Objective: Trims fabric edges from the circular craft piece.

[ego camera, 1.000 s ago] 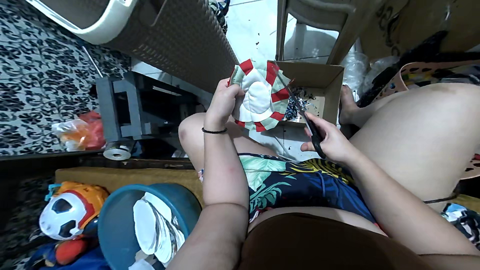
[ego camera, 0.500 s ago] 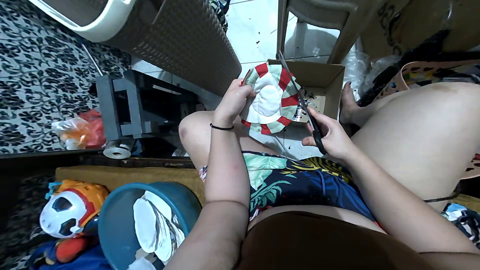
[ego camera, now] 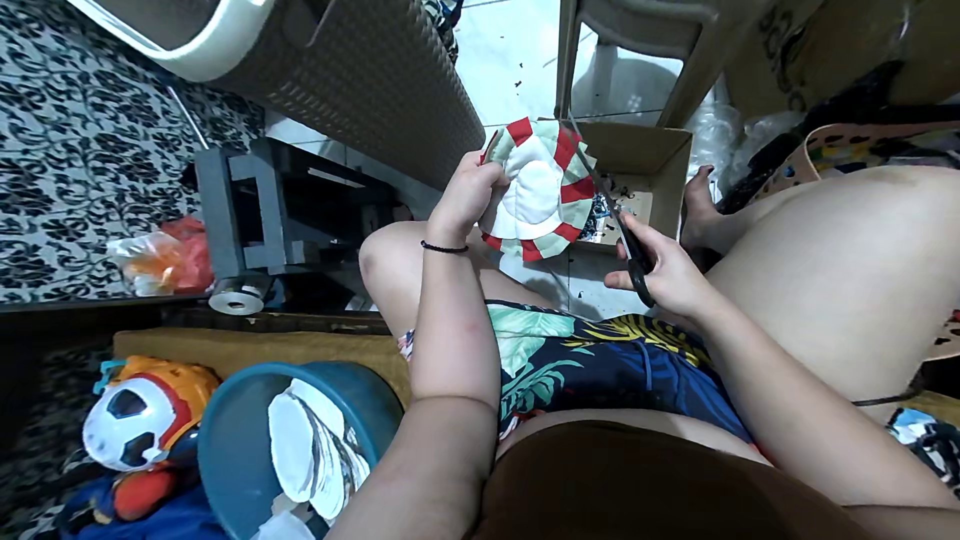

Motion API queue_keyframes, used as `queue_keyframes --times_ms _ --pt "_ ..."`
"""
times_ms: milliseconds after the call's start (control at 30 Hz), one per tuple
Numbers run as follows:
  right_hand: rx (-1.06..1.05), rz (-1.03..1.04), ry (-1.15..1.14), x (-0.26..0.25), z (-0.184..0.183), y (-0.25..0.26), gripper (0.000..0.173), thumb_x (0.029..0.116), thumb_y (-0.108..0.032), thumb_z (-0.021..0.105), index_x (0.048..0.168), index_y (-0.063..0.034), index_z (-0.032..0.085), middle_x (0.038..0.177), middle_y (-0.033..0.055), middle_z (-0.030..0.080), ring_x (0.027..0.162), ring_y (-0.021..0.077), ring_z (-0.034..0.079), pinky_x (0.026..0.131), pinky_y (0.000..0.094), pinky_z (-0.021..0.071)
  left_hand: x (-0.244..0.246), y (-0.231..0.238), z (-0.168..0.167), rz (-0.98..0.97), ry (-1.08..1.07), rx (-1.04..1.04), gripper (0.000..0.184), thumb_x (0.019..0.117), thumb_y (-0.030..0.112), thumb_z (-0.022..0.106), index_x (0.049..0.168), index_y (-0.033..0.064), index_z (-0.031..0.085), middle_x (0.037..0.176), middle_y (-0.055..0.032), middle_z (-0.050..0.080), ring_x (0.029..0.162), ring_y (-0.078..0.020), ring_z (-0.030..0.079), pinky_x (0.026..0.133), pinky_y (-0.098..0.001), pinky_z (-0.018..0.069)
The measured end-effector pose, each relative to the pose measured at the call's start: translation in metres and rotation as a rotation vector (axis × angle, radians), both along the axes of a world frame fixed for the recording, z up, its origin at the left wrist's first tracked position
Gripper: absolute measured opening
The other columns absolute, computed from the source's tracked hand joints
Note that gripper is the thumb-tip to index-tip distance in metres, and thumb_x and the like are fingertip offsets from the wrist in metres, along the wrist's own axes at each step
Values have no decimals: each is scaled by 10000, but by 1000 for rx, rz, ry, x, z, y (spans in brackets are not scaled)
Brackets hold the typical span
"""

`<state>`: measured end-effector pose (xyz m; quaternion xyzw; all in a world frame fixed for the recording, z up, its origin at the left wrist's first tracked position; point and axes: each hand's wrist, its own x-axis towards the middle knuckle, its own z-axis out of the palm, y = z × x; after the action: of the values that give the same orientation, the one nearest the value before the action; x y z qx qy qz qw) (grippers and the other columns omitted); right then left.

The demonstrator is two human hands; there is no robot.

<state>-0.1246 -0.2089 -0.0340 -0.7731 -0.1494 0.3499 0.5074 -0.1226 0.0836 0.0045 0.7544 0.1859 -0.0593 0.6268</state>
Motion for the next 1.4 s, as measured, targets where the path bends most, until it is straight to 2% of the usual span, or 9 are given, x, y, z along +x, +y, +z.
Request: queue_keyframes --times_ms 167,467,633,867,933,1033,1200,1300,1400 --pt "1 -23 -76 0 -5 1 952 813 -306 867 1577 -49 360 897 52 596 677 105 486 597 293 446 3 -2 -2 -7 6 -12 167 873 5 465 878 105 598 719 54 648 645 -15 633 612 -237 548" --pt "20 -95 -63 -1 -5 -2 852 815 -229 870 1537 -66 449 1001 98 678 690 100 552 611 283 489 1 1 -2 -11 2 4 167 880 10 463 868 111 595 719 61 644 648 -12 631 616 -233 546" --pt "54 -100 -33 1 -5 -5 790 798 -136 875 1494 -71 508 920 69 688 638 74 556 589 253 496 2 6 -1 -5 6 30 170 877 17 464 869 105 609 713 57 643 638 -16 626 604 -242 545" --pt "61 -52 68 2 -3 -9 763 845 -141 835 1515 -76 476 861 51 658 596 83 555 536 241 492 6 6 2 -4 49 51 178 889 4 459 854 113 596 695 57 628 619 -15 614 588 -232 532" --pt "86 -3 89 3 -4 -9 777 857 -162 807 1531 -75 431 886 44 626 634 94 565 564 252 508 6 5 2 -7 56 44 180 894 -2 457 855 114 588 689 63 620 613 -8 607 583 -221 527" --pt "82 35 89 5 -4 -9 879 819 -281 824 1560 -97 388 930 41 621 727 100 575 646 278 517 6 3 2 -25 57 30 176 879 -6 463 830 119 576 672 65 620 600 -8 607 571 -220 525" --pt "41 21 52 5 -3 -9 923 805 -326 844 1569 -88 383 899 34 617 710 97 549 639 287 494 7 -2 -2 -100 69 9 171 865 -3 467 815 120 575 675 65 612 603 -4 595 582 -225 521" --pt "56 4 28 6 -4 -9 882 818 -267 847 1557 -76 404 872 35 618 669 79 531 609 261 480 7 -3 -2 -131 77 -5 189 876 -4 464 792 124 576 662 65 612 594 -6 593 570 -221 516" --pt "48 -11 26 6 -2 -10 858 824 -209 851 1557 -97 420 916 55 652 677 88 551 622 264 498 7 -3 -2 -143 97 18 179 881 7 464 799 119 576 663 62 605 594 -10 589 571 -225 511"
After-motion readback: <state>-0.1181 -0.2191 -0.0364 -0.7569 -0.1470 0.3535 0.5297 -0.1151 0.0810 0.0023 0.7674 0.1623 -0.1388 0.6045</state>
